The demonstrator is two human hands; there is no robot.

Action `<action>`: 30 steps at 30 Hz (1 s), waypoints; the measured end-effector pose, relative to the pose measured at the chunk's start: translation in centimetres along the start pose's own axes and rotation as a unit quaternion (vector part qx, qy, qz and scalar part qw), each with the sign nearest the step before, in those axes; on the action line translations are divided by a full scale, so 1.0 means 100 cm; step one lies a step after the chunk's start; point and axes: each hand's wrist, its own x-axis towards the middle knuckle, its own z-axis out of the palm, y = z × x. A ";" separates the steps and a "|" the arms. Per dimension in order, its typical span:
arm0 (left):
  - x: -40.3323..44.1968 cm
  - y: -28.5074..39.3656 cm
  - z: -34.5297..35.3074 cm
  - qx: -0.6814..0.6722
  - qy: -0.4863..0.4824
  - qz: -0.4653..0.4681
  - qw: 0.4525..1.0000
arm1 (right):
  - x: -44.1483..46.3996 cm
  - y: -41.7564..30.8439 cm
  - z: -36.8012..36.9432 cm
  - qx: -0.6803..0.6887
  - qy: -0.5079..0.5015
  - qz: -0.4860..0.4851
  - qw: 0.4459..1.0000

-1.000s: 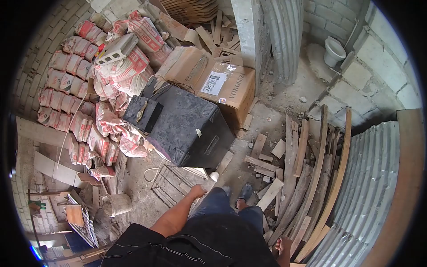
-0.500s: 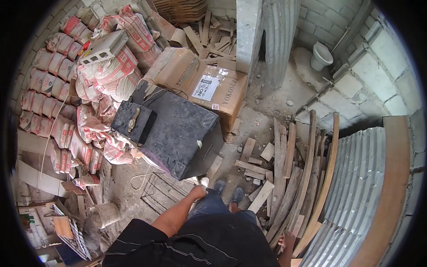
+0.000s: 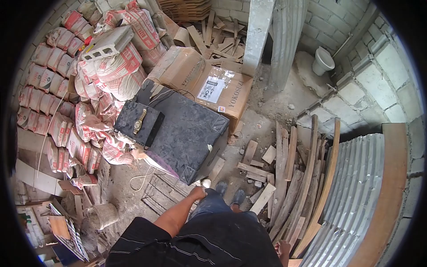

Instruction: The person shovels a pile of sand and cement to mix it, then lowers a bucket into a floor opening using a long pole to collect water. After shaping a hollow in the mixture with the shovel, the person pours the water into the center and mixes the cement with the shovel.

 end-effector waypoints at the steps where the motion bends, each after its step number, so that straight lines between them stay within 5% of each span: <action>1: 0.004 -0.004 0.004 0.005 0.022 -0.002 1.000 | -0.013 -0.022 0.008 -0.001 -0.002 0.000 1.000; 4: 0.005 -0.007 0.006 -0.001 0.045 -0.005 0.999 | -0.028 -0.053 0.019 -0.059 -0.002 -0.111 0.992; 12: -0.021 0.017 -0.020 -0.035 0.019 -0.028 0.999 | -0.007 -0.044 0.014 0.003 -0.006 -0.071 0.997; 16: -0.018 0.011 -0.013 -0.037 0.023 -0.025 0.999 | 0.021 -0.005 -0.003 -0.174 -0.061 -0.183 0.966; 30: 0.020 0.030 -0.011 -0.018 -0.009 -0.024 1.000 | -0.016 -0.043 0.005 -0.158 -0.018 -0.178 0.971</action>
